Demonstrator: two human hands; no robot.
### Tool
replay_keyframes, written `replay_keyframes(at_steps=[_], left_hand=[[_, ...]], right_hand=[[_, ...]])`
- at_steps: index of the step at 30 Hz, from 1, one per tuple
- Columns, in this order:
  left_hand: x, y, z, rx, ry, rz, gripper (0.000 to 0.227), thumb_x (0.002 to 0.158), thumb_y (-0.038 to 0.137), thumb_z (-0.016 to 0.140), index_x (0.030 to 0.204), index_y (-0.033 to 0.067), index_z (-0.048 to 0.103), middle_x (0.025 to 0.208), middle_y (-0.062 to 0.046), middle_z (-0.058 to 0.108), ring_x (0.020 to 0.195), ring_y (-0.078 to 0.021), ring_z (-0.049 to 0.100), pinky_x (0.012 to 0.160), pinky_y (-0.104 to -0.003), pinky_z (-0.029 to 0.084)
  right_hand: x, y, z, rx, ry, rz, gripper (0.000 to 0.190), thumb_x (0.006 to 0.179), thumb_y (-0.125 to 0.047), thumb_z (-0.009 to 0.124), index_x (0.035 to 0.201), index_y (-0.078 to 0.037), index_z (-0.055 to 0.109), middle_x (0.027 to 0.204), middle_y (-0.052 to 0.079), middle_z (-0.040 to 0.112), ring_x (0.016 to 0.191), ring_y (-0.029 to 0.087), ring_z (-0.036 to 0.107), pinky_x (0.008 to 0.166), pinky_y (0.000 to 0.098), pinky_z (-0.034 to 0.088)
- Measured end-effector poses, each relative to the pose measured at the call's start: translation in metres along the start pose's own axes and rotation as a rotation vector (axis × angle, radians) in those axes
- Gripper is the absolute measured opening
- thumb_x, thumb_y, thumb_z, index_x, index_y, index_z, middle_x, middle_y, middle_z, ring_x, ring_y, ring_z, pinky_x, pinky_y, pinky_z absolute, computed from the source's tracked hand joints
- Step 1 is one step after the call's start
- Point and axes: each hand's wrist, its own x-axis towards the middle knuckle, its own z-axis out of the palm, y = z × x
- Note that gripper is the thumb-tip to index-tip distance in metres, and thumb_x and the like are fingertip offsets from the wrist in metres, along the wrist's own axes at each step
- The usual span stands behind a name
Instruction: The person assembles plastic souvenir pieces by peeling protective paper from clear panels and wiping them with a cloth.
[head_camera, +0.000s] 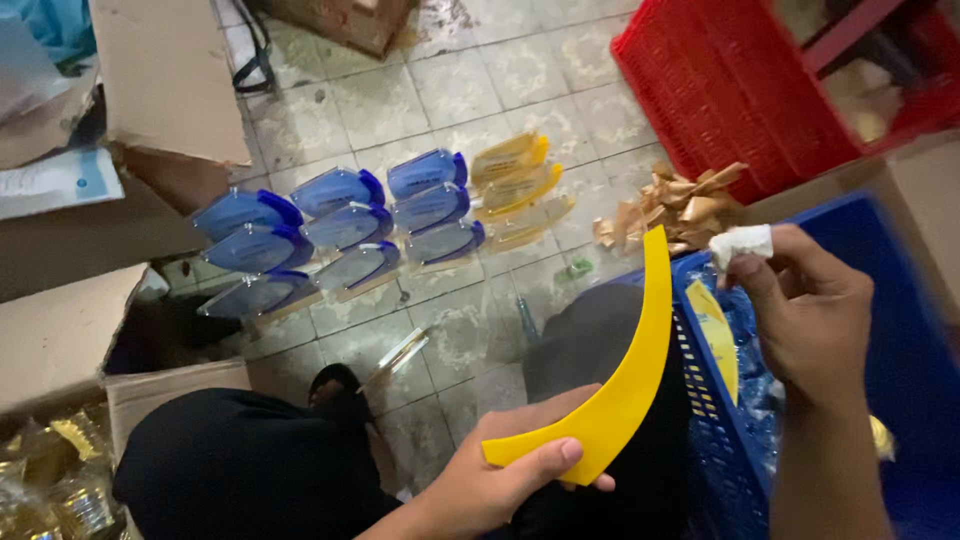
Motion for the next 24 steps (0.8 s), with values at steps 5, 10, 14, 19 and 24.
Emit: replay_keyframes(at_steps=[5,10,14,19,24], left_hand=[[0.014,-0.032,-0.01,0.075,-0.053,0.024,0.066,0.098,0.035,0.062,0.153,0.0009,0.05,0.124,-0.008,0.066,0.098,-0.0254,0.074,0.083,-0.025,0.058],[0.019,-0.022,-0.007,0.092,0.036,-0.095,0.065,0.092,0.035,0.065,0.148,0.0034,0.057,0.125,-0.014,0.071,0.095,-0.029,0.077,0.076,-0.023,0.058],[0.02,-0.018,-0.006,0.142,0.015,-0.076,0.063,0.094,0.035,0.062,0.149,0.0034,0.056,0.125,-0.012,0.07,0.096,-0.0287,0.077,0.074,-0.022,0.056],[0.027,-0.039,-0.019,0.095,0.015,-0.02,0.048,0.099,0.018,0.061,0.145,0.0045,0.057,0.122,-0.02,0.067,0.094,-0.0355,0.075,0.095,-0.04,0.061],[0.031,-0.039,-0.02,0.083,-0.009,0.004,0.027,0.101,0.019,0.062,0.112,-0.0045,0.067,0.101,-0.019,0.072,0.092,-0.0324,0.076,0.088,-0.041,0.065]], right_hand=[[0.004,-0.057,0.003,-0.362,-0.144,-0.327,0.014,0.104,-0.004,0.067,0.115,0.003,0.071,0.108,0.017,0.066,0.1,0.026,0.062,0.093,0.0353,0.045],[0.003,-0.057,0.025,-0.487,-0.239,-0.661,0.023,0.1,0.005,0.07,0.122,-0.002,0.073,0.108,0.017,0.063,0.096,0.03,0.06,0.088,0.0367,0.051],[0.006,-0.04,0.038,-0.622,-0.296,-0.744,0.022,0.099,0.001,0.066,0.12,-0.005,0.068,0.118,0.02,0.063,0.106,0.039,0.062,0.094,0.0455,0.051],[-0.031,-0.059,0.048,-0.294,-0.413,-0.716,0.024,0.103,-0.004,0.052,0.125,-0.003,0.064,0.124,0.018,0.063,0.112,0.034,0.063,0.102,0.0427,0.05],[-0.05,-0.062,0.046,-0.451,-0.543,-0.849,0.029,0.099,-0.005,0.057,0.126,0.003,0.064,0.121,0.017,0.064,0.105,0.035,0.06,0.098,0.0477,0.051]])
